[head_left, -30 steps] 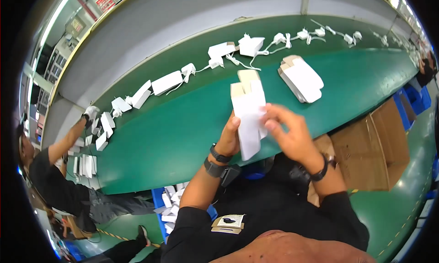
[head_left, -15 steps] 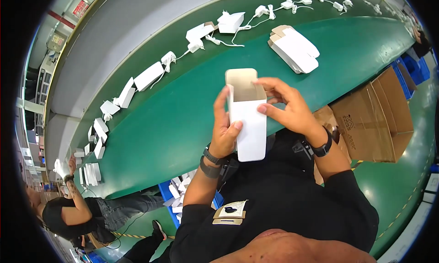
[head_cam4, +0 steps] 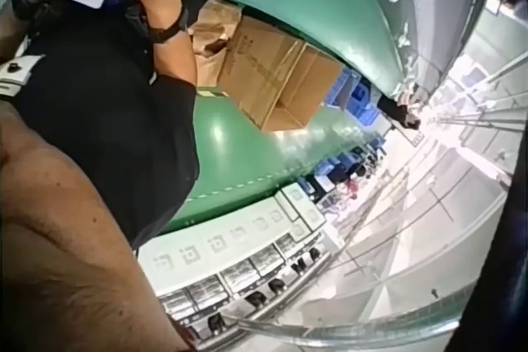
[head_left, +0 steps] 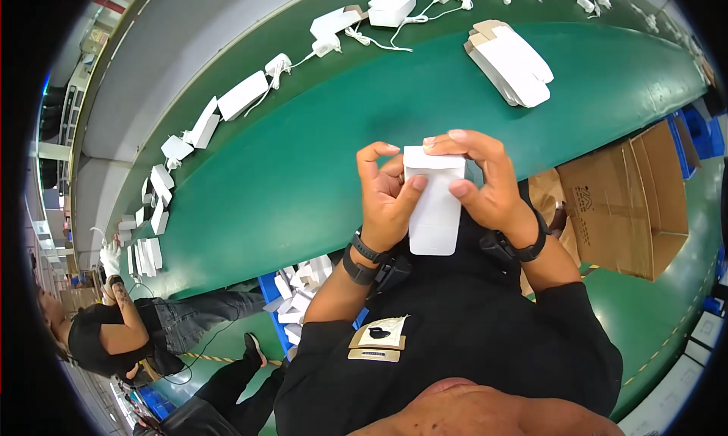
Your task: Manually folding and assembling small white cardboard packaging boxes on a production table.
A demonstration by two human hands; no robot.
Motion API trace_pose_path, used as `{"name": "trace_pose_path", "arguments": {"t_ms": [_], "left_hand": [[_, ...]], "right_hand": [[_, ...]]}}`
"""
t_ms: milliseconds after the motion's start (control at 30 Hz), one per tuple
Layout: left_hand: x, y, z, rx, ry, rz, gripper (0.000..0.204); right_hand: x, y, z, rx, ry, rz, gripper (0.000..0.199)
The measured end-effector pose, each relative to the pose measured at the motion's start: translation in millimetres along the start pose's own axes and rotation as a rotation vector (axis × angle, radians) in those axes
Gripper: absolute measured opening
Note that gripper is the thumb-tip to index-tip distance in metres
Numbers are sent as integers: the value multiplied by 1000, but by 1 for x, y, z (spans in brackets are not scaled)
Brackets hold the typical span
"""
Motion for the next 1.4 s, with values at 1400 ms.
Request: {"name": "trace_pose_path", "arguments": {"t_ms": [1400], "left_hand": [[-108,-293,39,486,-23,-146,41]], "right_hand": [[100,-74,-198,0,1343,-22,46]]}}
Point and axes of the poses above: each hand's wrist, its own y-axis away from the middle knuckle, its own z-axis out of the palm, x = y × z, the point moved 9 cm from there along -y, towards the middle knuckle, and after that the axes turned 11 degrees about x, right-handed, at the moved point
